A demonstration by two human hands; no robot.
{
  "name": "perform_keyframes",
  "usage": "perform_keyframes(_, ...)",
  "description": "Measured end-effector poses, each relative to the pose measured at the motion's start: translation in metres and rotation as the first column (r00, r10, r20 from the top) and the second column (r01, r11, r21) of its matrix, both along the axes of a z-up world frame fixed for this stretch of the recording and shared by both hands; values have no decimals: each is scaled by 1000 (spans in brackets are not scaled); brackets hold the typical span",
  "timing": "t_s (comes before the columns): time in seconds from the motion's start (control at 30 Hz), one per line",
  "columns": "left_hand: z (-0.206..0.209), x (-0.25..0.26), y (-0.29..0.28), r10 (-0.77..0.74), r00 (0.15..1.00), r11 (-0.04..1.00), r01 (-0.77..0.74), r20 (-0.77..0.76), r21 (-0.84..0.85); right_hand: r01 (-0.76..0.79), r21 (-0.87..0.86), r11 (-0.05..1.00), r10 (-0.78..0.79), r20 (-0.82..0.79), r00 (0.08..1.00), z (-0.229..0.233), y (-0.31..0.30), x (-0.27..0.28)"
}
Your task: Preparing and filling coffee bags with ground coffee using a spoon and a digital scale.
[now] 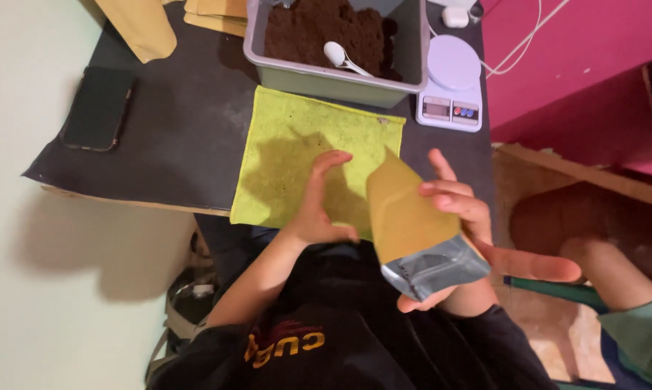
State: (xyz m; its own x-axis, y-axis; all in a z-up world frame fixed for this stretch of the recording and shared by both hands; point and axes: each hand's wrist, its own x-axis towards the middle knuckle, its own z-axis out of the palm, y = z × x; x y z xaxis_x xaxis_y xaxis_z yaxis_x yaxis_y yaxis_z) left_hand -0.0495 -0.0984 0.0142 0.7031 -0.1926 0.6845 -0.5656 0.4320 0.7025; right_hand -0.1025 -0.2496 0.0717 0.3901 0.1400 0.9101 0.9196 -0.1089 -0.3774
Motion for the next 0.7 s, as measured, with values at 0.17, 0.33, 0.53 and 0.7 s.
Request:
perform_keyframes(0.17,38,-7,15,2,947,973,-77,323,218,-91,72,993,82,120,989,19,16,-9)
perform_keyframes(0.33,28,-5,15,59,912,943,-184,407,276,-207,122,971,170,258,951,45,25,-13)
perform_keyframes(0.53,20,-4,17,164,873,918,-306,460,253,-246,-52,968,235,-159,959,76,16,-28)
perform_keyframes(0.7,10,-1,21,171,873,902,-325,457,283,-271,-29,962,271,198,942,53,14,-12)
